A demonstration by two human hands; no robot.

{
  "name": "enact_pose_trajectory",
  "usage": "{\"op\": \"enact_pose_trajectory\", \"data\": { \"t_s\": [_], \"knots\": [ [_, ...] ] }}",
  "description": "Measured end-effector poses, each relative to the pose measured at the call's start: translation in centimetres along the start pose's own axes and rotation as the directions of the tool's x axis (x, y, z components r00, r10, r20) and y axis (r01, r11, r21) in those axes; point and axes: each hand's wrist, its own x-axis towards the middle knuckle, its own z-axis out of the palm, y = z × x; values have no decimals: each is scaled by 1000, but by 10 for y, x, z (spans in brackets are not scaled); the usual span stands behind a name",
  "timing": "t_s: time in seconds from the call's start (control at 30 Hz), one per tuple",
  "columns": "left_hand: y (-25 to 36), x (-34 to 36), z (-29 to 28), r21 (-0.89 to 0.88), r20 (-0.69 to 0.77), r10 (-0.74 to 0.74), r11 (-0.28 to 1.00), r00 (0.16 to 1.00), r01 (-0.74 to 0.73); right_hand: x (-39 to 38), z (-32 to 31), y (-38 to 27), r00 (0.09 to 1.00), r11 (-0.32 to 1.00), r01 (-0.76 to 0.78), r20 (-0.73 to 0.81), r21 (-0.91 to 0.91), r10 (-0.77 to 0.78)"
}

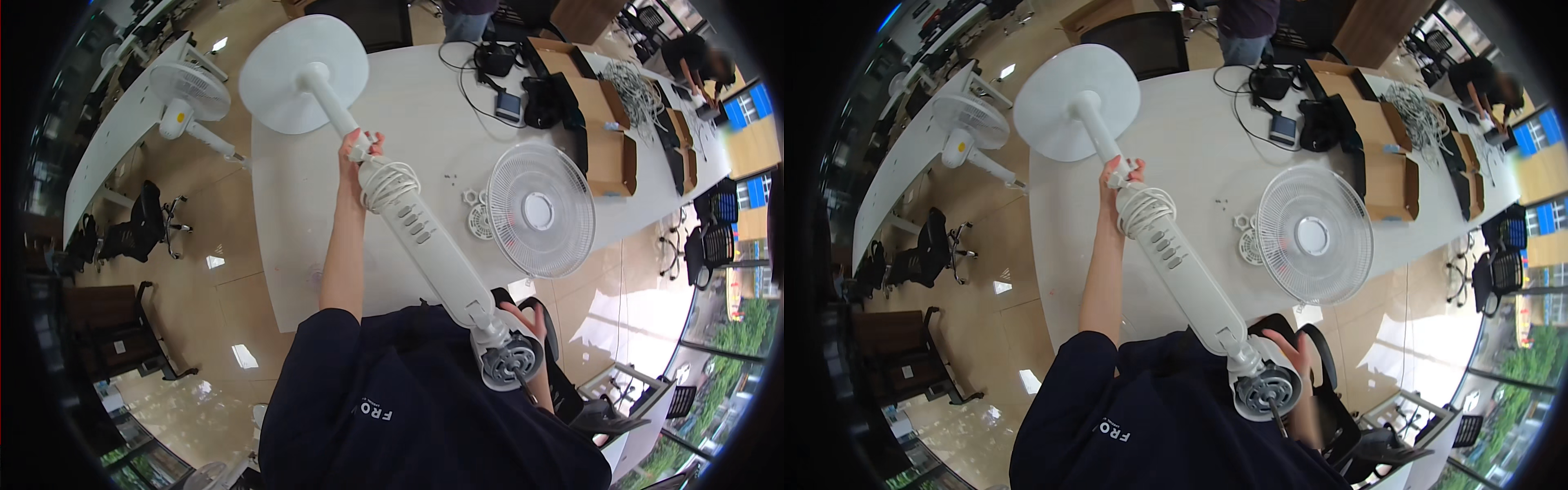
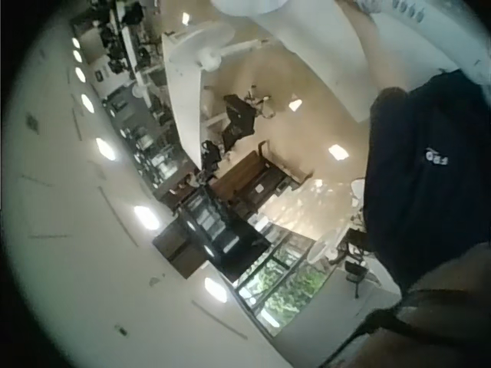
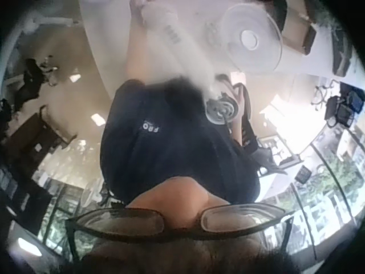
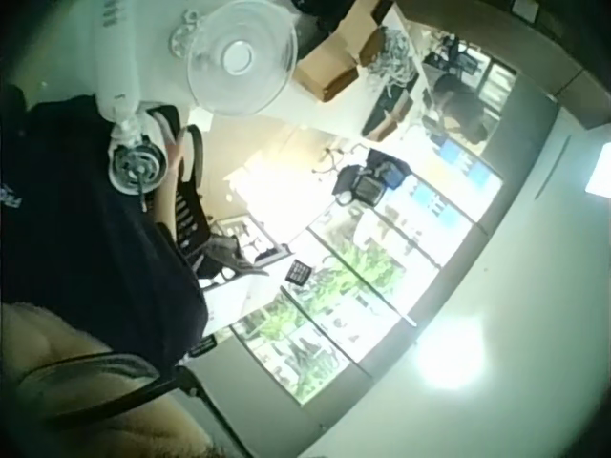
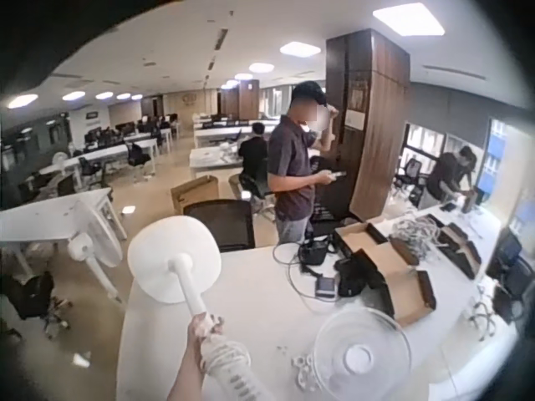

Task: Dismantling a standing electric fan for repair or cleaning on an office table.

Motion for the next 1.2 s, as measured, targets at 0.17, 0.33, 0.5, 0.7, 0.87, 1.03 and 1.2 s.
{"op": "enact_pose_trajectory", "data": {
  "t_s": [0.17,0.33,0.5,0.7,0.87,1.03,1.2],
  "knots": [
    [2,12,-44,96,100,145,983,984,-154,-6,30,16,958,974,73,-255,-214,-127],
    [-2,25,-67,38,123,206,977,971,-212,41,-13,10,929,951,109,-311,-290,-201],
    [-11,31,-73,82,52,237,967,970,-241,43,-15,4,924,956,35,-356,-290,-141],
    [-13,32,-55,322,-70,124,942,990,-95,66,-61,16,920,958,27,-367,-286,-136],
    [-6,43,-78,213,-125,98,975,987,-70,86,-52,18,901,999,17,-434,-36,-31],
    [2,49,-104,107,-20,98,990,995,-95,105,-72,27,927,997,13,-374,71,15],
    [2,48,-110,59,-79,113,992,990,-108,113,-61,21,938,972,-141,-289,185,191]
  ]
}}
